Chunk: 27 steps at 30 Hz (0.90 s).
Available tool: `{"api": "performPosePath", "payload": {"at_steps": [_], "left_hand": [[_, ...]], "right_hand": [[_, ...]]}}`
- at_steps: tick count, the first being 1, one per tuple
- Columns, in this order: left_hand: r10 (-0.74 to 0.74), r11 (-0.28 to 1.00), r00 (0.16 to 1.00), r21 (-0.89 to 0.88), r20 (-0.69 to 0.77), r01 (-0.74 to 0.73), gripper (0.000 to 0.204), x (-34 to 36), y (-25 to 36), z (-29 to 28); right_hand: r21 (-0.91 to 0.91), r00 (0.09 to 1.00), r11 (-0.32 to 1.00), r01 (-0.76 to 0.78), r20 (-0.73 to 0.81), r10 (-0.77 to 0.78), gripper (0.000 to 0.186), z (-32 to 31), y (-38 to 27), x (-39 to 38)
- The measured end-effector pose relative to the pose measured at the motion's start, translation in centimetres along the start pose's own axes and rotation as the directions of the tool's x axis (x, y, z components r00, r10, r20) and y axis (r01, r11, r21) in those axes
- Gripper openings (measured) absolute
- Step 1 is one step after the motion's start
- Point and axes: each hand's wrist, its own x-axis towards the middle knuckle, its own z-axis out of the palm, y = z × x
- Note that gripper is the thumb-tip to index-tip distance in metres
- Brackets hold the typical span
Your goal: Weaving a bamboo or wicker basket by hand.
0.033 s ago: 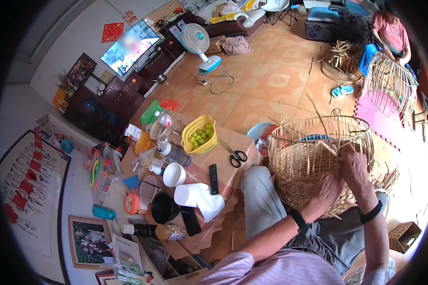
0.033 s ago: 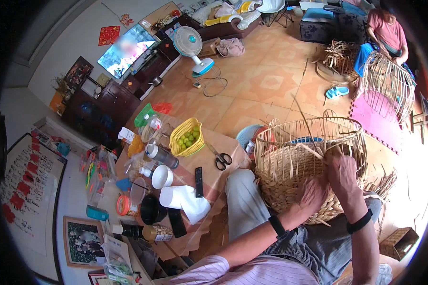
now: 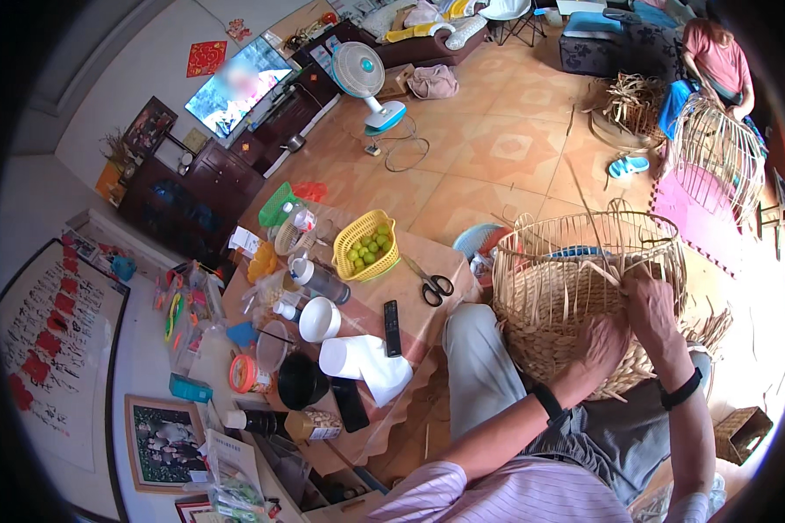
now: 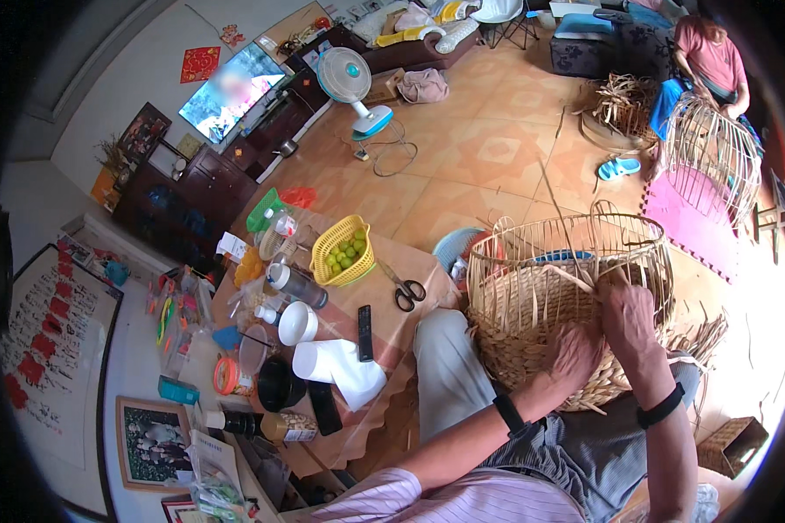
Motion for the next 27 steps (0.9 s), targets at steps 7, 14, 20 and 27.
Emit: {"api": "performPosePath", "payload": {"at_steps": [7,14,20,27], "left_hand": [[-0.037,0.995,0.999,-0.088,0.035,0.040,0.014,0.3,0.2,-0.8],[-0.014,0.998,1.000,-0.067,0.022,0.016,0.016,0.8,0.5,-1.7],[-0.170,0.980,0.980,-0.087,0.100,0.179,0.027,1.5,1.4,-2.9],[-0.119,0.973,0.991,-0.191,0.057,0.128,0.020,1.0,0.9,-3.2]], "right_hand": [[0.313,0.998,0.948,-0.049,-0.014,0.056,0.029,-1.9,0.0,-1.2],[0.765,0.876,0.534,-0.360,0.081,0.475,0.038,0.8,1.5,-4.2],[0.968,0.869,0.046,-0.248,0.202,0.452,0.033,3.0,4.8,-6.9],[0.970,0.920,0.007,-0.244,0.229,0.317,0.028,0.8,2.6,-6.4]]}}
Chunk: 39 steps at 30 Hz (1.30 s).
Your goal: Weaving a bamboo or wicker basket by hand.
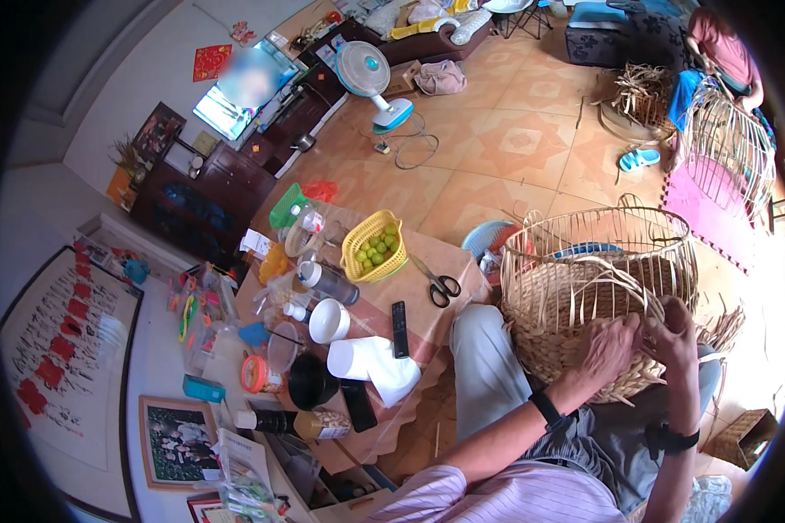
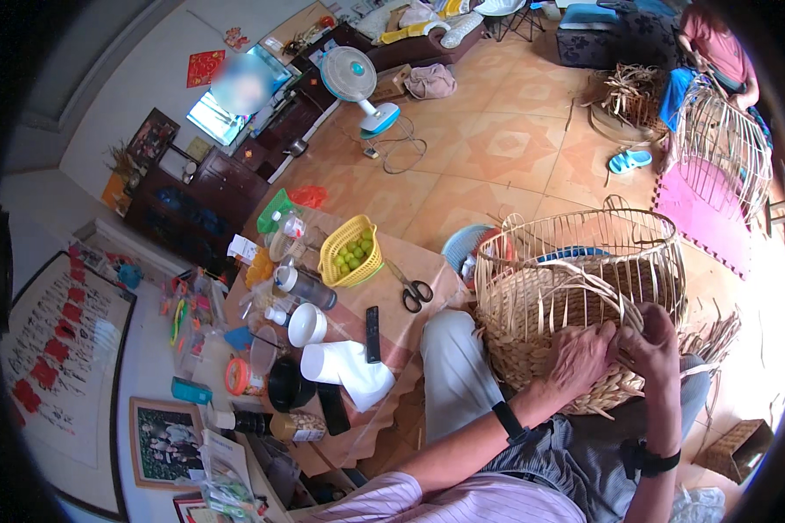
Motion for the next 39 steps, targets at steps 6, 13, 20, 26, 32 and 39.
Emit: {"api": "performPosePath", "payload": {"at_steps": [6,13,20,26,32,39], "left_hand": [[0.067,0.997,0.994,0.038,-0.084,-0.064,0.019,-0.3,-0.5,0.5],[0.076,0.995,0.992,0.073,-0.097,-0.069,0.026,-0.6,-0.6,1.3],[0.064,0.997,0.998,0.042,-0.006,-0.063,0.024,-0.6,-0.9,0.2],[0.143,0.965,0.986,-0.210,-0.086,-0.158,0.031,-1.1,-2.2,-2.9],[0.063,0.996,0.987,-0.060,-0.145,-0.073,0.023,-3.3,-2.1,-6.2],[0.078,0.995,0.995,-0.055,-0.064,-0.081,0.025,-3.5,-1.7,-4.7]], "right_hand": [[-0.486,0.994,0.870,-0.081,-0.102,0.035,0.021,0.3,-1.0,-0.3],[0.064,0.961,0.973,-0.220,-0.159,0.227,0.014,-0.6,0.2,-3.5],[-0.327,0.975,0.944,-0.041,-0.221,-0.034,0.028,2.0,0.6,-4.6],[-0.128,0.964,0.964,-0.233,-0.163,0.211,0.021,-0.2,0.2,-3.3],[0.027,0.951,0.953,-0.301,-0.062,0.302,0.030,-1.5,-0.2,-3.4],[-0.028,0.931,0.937,-0.348,-0.124,0.342,0.032,-1.1,-0.6,-3.2]]}}
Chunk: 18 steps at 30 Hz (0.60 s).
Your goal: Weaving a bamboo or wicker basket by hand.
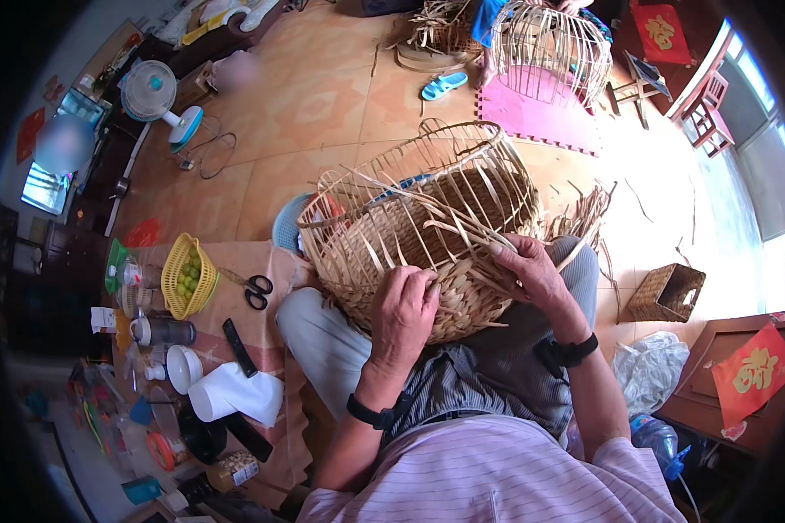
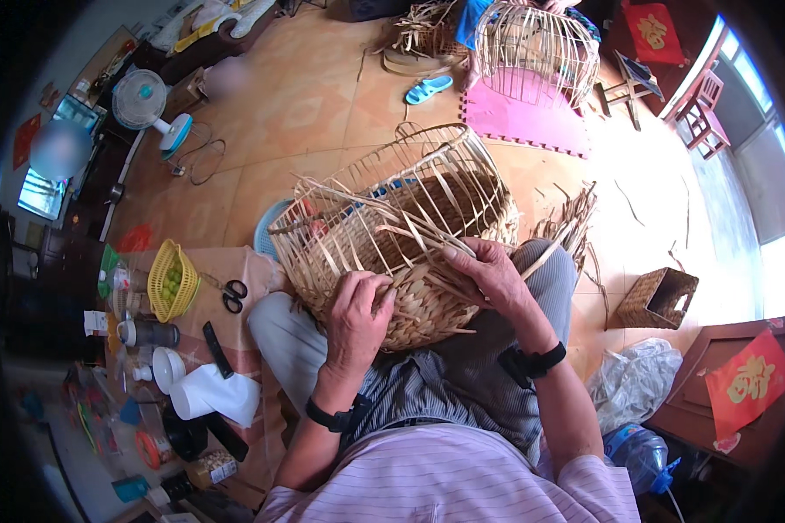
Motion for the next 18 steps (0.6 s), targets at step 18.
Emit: {"api": "performPosePath", "payload": {"at_steps": [18], "left_hand": [[0.006,0.942,0.999,0.336,-0.049,0.011,0.026,-0.4,0.0,2.2]], "right_hand": [[0.509,0.912,0.766,0.393,-0.322,-0.254,0.022,-4.3,1.4,-4.3]]}}
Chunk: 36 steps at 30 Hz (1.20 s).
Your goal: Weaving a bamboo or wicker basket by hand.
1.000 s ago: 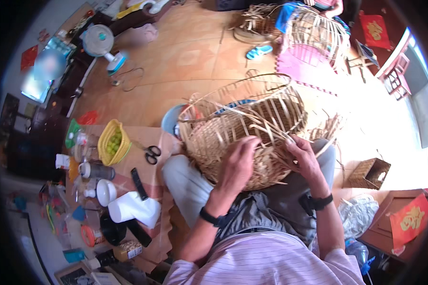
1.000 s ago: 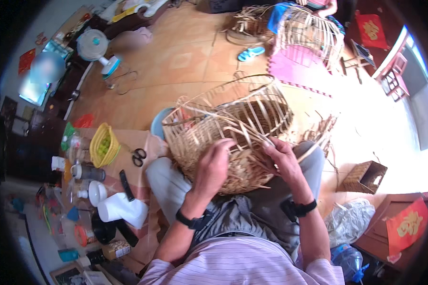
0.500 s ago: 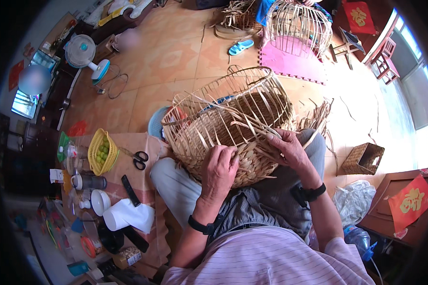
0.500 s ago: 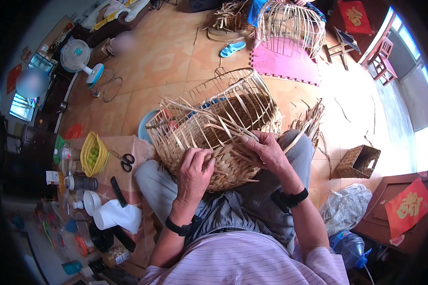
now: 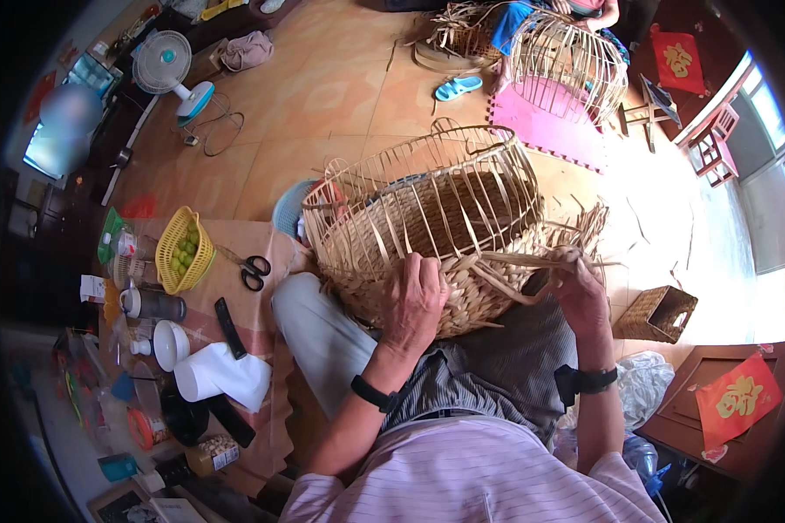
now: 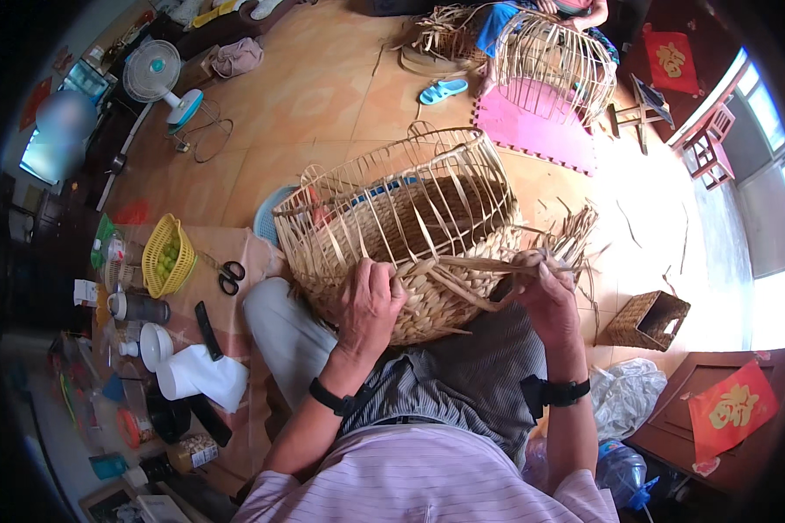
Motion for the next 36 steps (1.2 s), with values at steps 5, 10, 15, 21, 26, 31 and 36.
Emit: {"api": "performPosePath", "payload": {"at_steps": [5,10,15,21,26,31,36], "left_hand": [[0.015,0.973,0.997,-0.229,0.070,0.002,0.025,0.9,-1.1,-2.0],[-0.110,0.912,0.979,-0.374,0.171,0.168,0.032,1.8,-1.6,-4.5],[0.079,0.965,0.969,-0.263,0.233,-0.016,0.031,3.3,-1.7,-4.1],[0.032,0.930,0.846,-0.326,0.533,0.170,0.015,5.2,-3.7,-3.4],[0.076,0.898,0.777,-0.382,0.625,0.220,0.023,6.2,-4.5,-3.3],[0.045,0.875,0.775,-0.400,0.630,0.274,0.020,6.4,-4.7,-3.1],[0.010,0.745,0.691,-0.466,0.723,0.477,0.016,6.7,-5.0,-2.7]], "right_hand": [[-0.500,0.946,0.831,-0.244,0.067,0.318,0.024,-1.1,-3.2,-2.9],[-0.837,0.621,0.545,-0.037,0.408,0.669,0.022,4.8,-3.8,-3.8],[-0.655,0.657,-0.047,0.754,0.752,0.056,0.020,10.3,2.9,-0.7],[-0.526,0.566,-0.218,0.822,0.796,0.215,0.016,11.2,3.5,1.2],[-0.370,0.442,-0.259,0.892,0.833,0.333,0.022,11.1,3.0,2.0],[-0.264,0.322,-0.216,0.940,0.893,0.314,0.023,10.1,4.2,3.0],[-0.197,0.244,-0.281,0.939,0.959,0.145,0.022,8.6,5.5,2.0]]}}
